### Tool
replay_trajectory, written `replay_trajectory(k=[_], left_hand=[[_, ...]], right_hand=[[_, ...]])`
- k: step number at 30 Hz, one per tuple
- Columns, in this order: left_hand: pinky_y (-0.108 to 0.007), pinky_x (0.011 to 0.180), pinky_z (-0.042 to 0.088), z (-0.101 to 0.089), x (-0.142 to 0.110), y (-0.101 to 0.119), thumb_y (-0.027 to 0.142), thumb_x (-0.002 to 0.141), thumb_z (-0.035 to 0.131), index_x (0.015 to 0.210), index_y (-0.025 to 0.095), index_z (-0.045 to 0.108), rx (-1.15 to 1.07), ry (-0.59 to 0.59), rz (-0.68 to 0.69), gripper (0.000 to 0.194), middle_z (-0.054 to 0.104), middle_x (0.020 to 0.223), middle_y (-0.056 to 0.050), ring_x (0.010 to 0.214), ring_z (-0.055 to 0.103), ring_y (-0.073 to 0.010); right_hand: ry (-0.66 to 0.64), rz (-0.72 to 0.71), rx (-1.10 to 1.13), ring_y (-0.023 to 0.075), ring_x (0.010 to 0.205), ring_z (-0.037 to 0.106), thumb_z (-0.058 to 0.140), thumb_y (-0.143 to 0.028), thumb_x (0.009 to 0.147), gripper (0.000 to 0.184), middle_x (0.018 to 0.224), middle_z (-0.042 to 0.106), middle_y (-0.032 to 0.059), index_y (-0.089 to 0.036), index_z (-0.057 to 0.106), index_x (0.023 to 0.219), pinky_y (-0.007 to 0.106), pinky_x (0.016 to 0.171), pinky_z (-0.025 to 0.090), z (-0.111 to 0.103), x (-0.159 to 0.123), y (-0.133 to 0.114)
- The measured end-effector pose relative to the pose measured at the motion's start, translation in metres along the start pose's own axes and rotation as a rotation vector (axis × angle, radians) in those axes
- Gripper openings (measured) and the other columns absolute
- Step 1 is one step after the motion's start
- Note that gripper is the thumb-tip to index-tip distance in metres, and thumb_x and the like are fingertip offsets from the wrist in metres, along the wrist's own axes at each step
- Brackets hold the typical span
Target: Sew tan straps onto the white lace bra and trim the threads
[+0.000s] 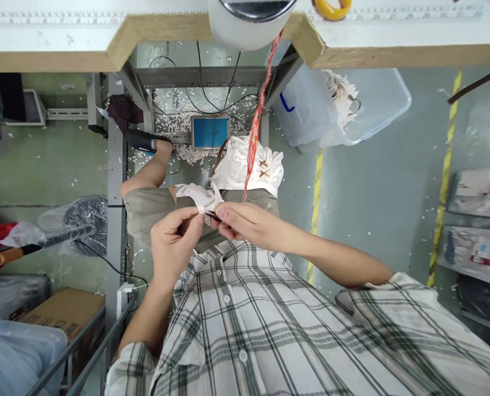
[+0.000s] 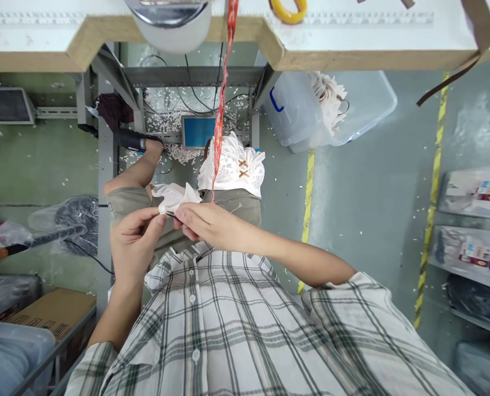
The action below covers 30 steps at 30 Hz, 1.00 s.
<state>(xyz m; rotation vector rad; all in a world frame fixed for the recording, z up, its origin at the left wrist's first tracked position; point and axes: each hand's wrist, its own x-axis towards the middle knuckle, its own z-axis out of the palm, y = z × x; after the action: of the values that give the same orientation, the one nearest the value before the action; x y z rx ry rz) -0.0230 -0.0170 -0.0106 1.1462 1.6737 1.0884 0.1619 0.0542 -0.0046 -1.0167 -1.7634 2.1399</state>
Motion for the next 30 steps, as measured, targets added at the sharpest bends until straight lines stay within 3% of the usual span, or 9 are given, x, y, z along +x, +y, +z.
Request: replay_trajectory(k=[15, 24, 30], left_hand=[[-0.022, 0.059, 0.046, 0.002, 0.000, -0.008, 0.032, 0.085, 0.074, 0.093, 0.022, 0.080, -0.051, 0.007, -0.062, 0.014, 0.073, 0.076, -0.001, 0.064, 0.058, -0.0115], [-0.021, 0.053, 0.038, 0.003, 0.000, -0.007, 0.029, 0.086, 0.072, 0.093, 0.022, 0.079, 0.019, 0.002, -0.001, 0.012, 0.067, 0.068, 0.002, 0.055, 0.048, -0.0085], [-0.020, 0.056, 0.042, 0.007, -0.001, -0.004, 0.028, 0.089, 0.069, 0.093, 0.021, 0.079, 0.086, -0.041, 0.065, 0.012, 0.072, 0.074, 0.000, 0.057, 0.052, -0.0086]], right_hand=[[-0.030, 0.005, 0.141, 0.0058, 0.055, 0.039, 0.031, -0.057, 0.106, 0.051, 0.066, 0.048, -0.0042, -0.015, 0.058, 0.095, 0.021, 0.053, 0.034, -0.001, 0.001, 0.008], [-0.019, 0.008, 0.160, 0.0054, 0.054, 0.039, 0.031, -0.058, 0.105, 0.052, 0.064, 0.048, -0.0048, -0.015, 0.057, 0.092, 0.020, 0.052, 0.034, 0.000, 0.002, 0.012], [0.010, 0.031, 0.165, 0.0051, 0.052, 0.039, 0.035, -0.061, 0.103, 0.052, 0.062, 0.046, -0.0054, -0.015, 0.056, 0.089, 0.020, 0.050, 0.033, 0.000, 0.002, 0.011]])
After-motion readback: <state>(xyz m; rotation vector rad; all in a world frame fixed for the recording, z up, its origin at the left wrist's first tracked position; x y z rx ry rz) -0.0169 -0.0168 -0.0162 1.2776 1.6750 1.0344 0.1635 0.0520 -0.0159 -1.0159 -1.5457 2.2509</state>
